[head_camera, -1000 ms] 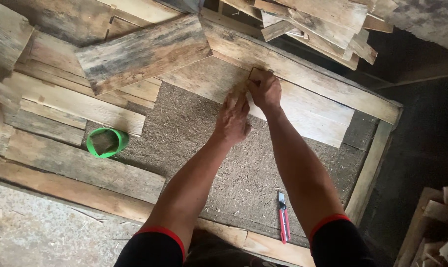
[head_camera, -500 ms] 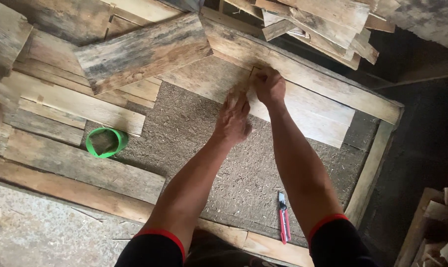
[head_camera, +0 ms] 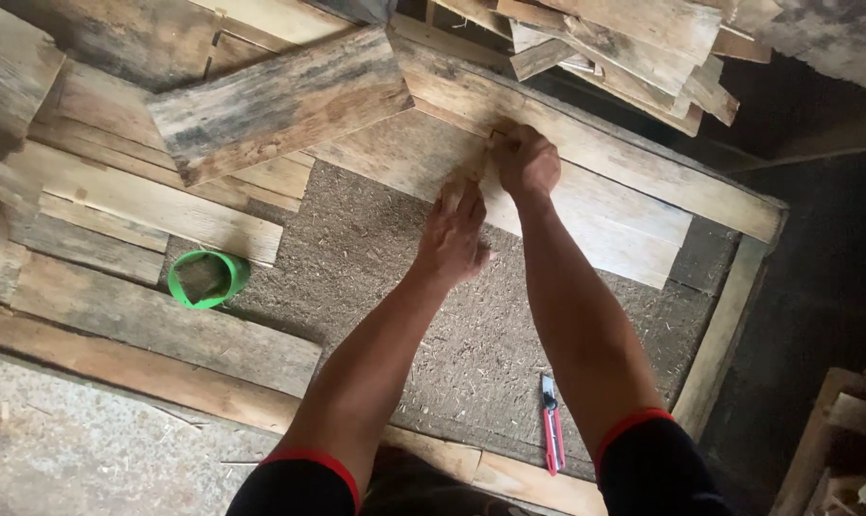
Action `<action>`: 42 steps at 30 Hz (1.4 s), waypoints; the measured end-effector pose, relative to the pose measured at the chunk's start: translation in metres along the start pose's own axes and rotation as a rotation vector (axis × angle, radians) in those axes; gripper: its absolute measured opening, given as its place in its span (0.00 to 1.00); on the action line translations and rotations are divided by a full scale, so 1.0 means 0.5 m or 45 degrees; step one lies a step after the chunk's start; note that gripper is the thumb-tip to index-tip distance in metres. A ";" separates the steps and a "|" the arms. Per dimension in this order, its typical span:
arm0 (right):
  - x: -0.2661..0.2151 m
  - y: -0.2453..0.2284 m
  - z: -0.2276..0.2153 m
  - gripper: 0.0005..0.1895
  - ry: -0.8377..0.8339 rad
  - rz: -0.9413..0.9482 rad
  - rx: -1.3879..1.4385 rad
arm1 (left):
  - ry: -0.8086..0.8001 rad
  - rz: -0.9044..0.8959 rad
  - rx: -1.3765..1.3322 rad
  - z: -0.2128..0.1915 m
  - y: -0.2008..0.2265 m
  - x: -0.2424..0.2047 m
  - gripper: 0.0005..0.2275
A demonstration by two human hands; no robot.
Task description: The recorder is sorting and arranging thin wood veneer sheets onto a workspace, occasionally using a utility knife to trim them.
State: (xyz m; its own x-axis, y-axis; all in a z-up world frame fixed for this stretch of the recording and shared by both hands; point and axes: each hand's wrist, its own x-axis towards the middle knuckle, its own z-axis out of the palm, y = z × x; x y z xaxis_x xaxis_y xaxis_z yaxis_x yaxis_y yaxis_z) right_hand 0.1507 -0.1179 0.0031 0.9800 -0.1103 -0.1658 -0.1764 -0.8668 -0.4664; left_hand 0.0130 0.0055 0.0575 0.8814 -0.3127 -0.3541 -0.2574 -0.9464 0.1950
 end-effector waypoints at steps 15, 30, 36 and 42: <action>-0.077 0.059 0.016 0.39 0.086 -0.645 -0.059 | 0.141 -0.067 0.019 0.007 -0.004 -0.014 0.47; -0.022 -0.015 -0.039 0.10 -0.124 -0.199 0.085 | 0.058 0.014 0.138 0.020 -0.008 -0.003 0.45; -0.010 0.014 -0.008 0.09 0.037 -0.181 0.088 | 0.103 -0.027 -0.050 0.033 -0.013 0.001 0.46; -0.026 0.053 0.027 0.12 0.049 -0.429 0.079 | 0.309 -0.023 -0.055 0.073 -0.016 0.015 0.44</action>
State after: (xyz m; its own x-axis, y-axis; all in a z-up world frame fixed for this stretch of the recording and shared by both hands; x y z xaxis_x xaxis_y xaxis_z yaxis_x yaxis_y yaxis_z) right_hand 0.1319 -0.1327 -0.0186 0.9867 0.1581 0.0388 0.1538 -0.8267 -0.5413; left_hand 0.0072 0.0080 0.0201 0.9564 -0.2624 -0.1285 -0.2284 -0.9456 0.2317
